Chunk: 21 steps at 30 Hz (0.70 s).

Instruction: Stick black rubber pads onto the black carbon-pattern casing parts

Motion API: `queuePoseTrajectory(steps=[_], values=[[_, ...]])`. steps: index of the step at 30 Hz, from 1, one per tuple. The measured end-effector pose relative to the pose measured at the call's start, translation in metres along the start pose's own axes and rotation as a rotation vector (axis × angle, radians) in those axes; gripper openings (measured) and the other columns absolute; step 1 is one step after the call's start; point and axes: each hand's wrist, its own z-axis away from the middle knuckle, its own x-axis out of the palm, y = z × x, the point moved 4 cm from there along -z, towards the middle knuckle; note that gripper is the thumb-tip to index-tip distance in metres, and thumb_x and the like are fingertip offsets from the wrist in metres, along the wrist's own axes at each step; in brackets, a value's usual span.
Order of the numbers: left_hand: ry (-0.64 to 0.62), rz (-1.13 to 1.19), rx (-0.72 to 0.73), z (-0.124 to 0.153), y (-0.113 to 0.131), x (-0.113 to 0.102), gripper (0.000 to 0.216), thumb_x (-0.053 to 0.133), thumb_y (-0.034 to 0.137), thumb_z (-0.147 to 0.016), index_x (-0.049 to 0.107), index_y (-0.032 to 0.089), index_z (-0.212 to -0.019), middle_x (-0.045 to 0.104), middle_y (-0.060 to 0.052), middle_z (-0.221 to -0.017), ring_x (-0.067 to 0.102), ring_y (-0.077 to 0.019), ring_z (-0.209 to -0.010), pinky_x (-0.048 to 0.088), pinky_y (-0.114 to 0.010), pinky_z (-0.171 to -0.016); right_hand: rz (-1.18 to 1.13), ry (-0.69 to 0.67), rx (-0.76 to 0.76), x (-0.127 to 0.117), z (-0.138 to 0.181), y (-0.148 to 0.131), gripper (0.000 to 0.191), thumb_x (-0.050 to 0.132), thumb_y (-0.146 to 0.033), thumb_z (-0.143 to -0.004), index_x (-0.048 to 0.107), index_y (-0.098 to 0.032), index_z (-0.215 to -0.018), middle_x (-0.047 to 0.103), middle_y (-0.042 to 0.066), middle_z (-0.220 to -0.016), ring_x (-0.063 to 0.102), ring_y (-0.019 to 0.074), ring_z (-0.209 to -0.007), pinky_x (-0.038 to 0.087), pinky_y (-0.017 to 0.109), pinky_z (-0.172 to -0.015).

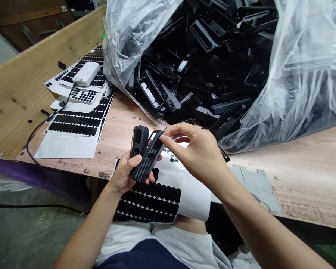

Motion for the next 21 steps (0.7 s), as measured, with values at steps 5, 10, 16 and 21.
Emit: queuePoseTrajectory(steps=[5, 10, 16, 21], values=[[-0.006, 0.007, -0.003, 0.0, 0.0, 0.0, 0.059, 0.084, 0.055, -0.077, 0.061, 0.011, -0.11, 0.078, -0.019, -0.105, 0.072, -0.0179, -0.054, 0.053, -0.024, -0.046, 0.028, 0.025, -0.022, 0.0, 0.002, 0.001, 0.019, 0.075, -0.043, -0.089, 0.076, -0.024, -0.088, 0.08, 0.006, -0.091, 0.074, 0.025, -0.084, 0.061, 0.042, -0.081], [0.003, -0.001, -0.003, 0.0, 0.001, 0.001, 0.06, 0.084, 0.056, -0.075, 0.061, 0.012, -0.11, 0.079, -0.019, -0.105, 0.071, -0.0172, -0.053, 0.053, -0.024, -0.046, 0.247, 0.129, -0.185, 0.0, 0.01, -0.008, 0.013, 0.073, -0.039, -0.092, 0.074, -0.026, -0.093, 0.073, 0.012, -0.123, 0.069, 0.0361, -0.114, 0.056, 0.056, -0.098], [-0.025, -0.019, 0.006, 0.002, 0.0, 0.0, 0.059, 0.083, 0.057, -0.078, 0.062, 0.011, -0.11, 0.078, -0.021, -0.111, 0.072, -0.0178, -0.056, 0.054, -0.024, -0.047, 0.309, 0.11, -0.232, -0.004, -0.005, 0.007, 0.049, 0.072, -0.053, -0.091, 0.069, -0.025, -0.131, 0.06, 0.017, -0.143, 0.058, 0.0393, -0.134, 0.056, 0.057, -0.1], [-0.011, -0.008, 0.03, 0.003, 0.003, 0.0, 0.055, 0.082, 0.052, -0.08, 0.062, 0.011, -0.111, 0.076, -0.023, -0.119, 0.074, -0.0181, -0.06, 0.058, -0.025, -0.051, 0.523, 0.112, -0.22, -0.016, -0.035, 0.062, 0.022, 0.063, -0.036, -0.092, 0.076, -0.023, -0.105, 0.073, 0.016, -0.118, 0.062, 0.0406, -0.119, 0.048, 0.067, -0.102]])
